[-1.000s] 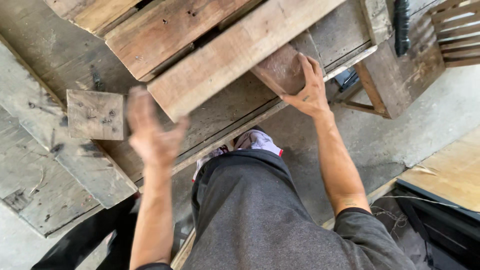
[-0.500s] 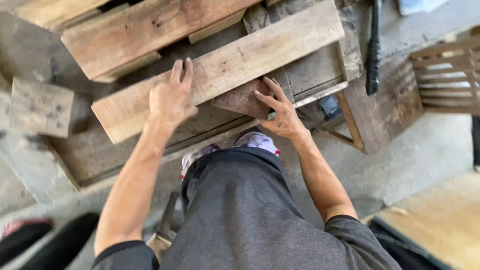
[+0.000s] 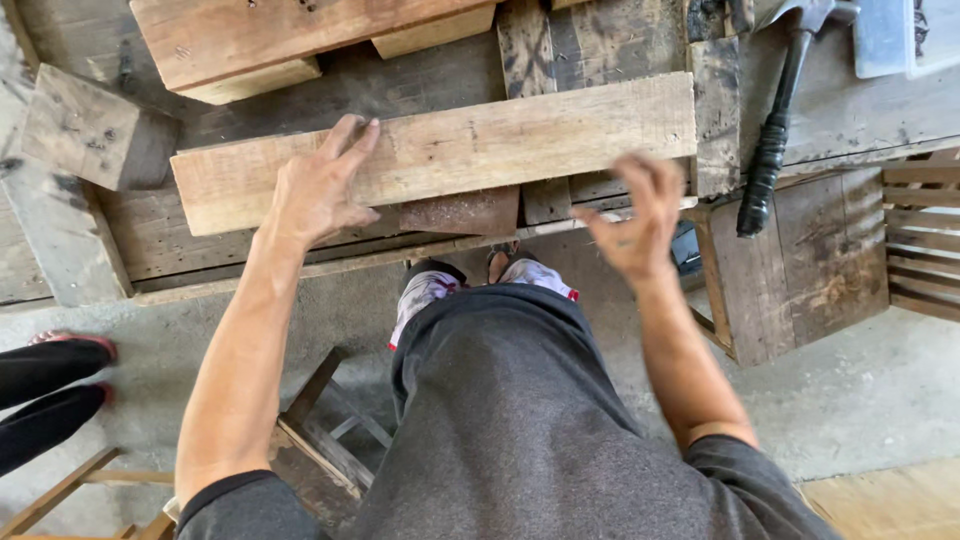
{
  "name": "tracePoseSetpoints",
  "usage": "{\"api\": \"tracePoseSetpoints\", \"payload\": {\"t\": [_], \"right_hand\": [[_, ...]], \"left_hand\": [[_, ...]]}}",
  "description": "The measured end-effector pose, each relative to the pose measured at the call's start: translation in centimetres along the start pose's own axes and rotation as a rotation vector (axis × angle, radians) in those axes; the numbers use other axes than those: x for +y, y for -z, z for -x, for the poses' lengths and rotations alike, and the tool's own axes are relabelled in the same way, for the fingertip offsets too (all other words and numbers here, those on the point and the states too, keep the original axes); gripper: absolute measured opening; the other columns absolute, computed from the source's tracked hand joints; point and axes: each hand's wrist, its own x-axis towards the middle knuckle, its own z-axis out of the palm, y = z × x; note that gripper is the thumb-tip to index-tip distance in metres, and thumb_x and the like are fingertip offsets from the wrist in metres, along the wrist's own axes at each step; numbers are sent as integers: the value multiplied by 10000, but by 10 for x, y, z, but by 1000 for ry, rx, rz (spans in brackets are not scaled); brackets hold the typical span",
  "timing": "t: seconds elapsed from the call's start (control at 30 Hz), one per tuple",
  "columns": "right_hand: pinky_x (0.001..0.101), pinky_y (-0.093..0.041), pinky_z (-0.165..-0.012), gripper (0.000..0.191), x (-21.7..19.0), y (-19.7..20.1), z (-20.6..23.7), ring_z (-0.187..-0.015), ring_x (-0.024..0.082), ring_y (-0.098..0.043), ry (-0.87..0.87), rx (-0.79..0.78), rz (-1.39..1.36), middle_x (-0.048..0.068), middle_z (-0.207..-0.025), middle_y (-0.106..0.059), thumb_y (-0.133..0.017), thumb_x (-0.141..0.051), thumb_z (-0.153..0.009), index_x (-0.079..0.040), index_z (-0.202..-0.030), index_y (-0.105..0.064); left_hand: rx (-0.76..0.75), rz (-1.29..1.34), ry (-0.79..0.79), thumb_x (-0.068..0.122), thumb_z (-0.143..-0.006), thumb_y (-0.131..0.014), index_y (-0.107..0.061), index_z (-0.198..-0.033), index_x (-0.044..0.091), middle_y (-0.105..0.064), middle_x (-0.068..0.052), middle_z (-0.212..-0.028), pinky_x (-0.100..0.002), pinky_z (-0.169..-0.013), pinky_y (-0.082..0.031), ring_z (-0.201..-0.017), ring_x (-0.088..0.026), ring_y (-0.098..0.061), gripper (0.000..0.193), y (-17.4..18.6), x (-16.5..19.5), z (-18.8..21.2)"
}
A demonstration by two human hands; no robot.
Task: The person hammers nails into wooden planks on a workbench. They repeatedly position planks, place nails, and strike them with a hammer, then move the planks aside.
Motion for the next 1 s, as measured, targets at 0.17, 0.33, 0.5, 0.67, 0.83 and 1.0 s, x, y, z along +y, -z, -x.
{"api": "tracePoseSetpoints", "payload": {"t": [0.17,0.33,0.5,0.67,0.83,1.0], "right_hand": [[614,-128,-1181,1297,32,24,-65,-1495,445,-250,30,-480,305,253,-1610,-357,-950,-451,-505,-87,-1611,-377],[546,-119,-1287,996,42,49,-76,-1546,296,-352,75,-533,400,92,-1548,-481,-789,-72,-661,-173,-1594,-454],[551,-114,-1250,1072,40,62,-76,-1498,311,-349,30,-595,269,118,-1533,-487,-786,-61,-520,-169,-1543,-485],[554,-144,-1238,1069,31,60,-72,-1494,360,-356,33,-613,353,149,-1522,-487,-822,-94,-539,-147,-1550,-478],[574,-142,-1224,1205,33,64,-65,-1485,385,-337,56,-601,303,155,-1524,-478,-960,-309,-492,-125,-1572,-458],[585,-136,-1208,1323,41,61,-62,-1471,395,-341,63,-617,280,162,-1520,-475,-991,-464,-392,-123,-1557,-464]], "left_hand": [[144,4,-189,462,-536,-954,-363,-1585,226,-375,-127,-1596,-454,-796,-599,-1010,-368,-693,1227,-11,10,8],[9,3,-113,455,-584,-928,-314,-1598,290,-328,-149,-1639,-445,-799,-617,-983,-344,-705,1196,-20,44,6],[11,-1,-147,480,-567,-935,-202,-1629,262,-283,-240,-1603,-451,-768,-617,-888,-377,-705,1308,-17,70,18],[-305,-72,165,583,-662,-889,-34,-1625,135,-153,-190,-1661,-409,-568,-639,-634,-316,-717,1363,-12,97,14],[-11,-83,95,498,-540,-973,-149,-1613,69,-285,-216,-1596,-376,-572,-604,-632,-279,-685,1419,-17,105,12],[42,-80,95,498,-528,-978,-228,-1600,66,-315,-197,-1574,-377,-550,-596,-625,-275,-690,1377,-29,99,16]]}}
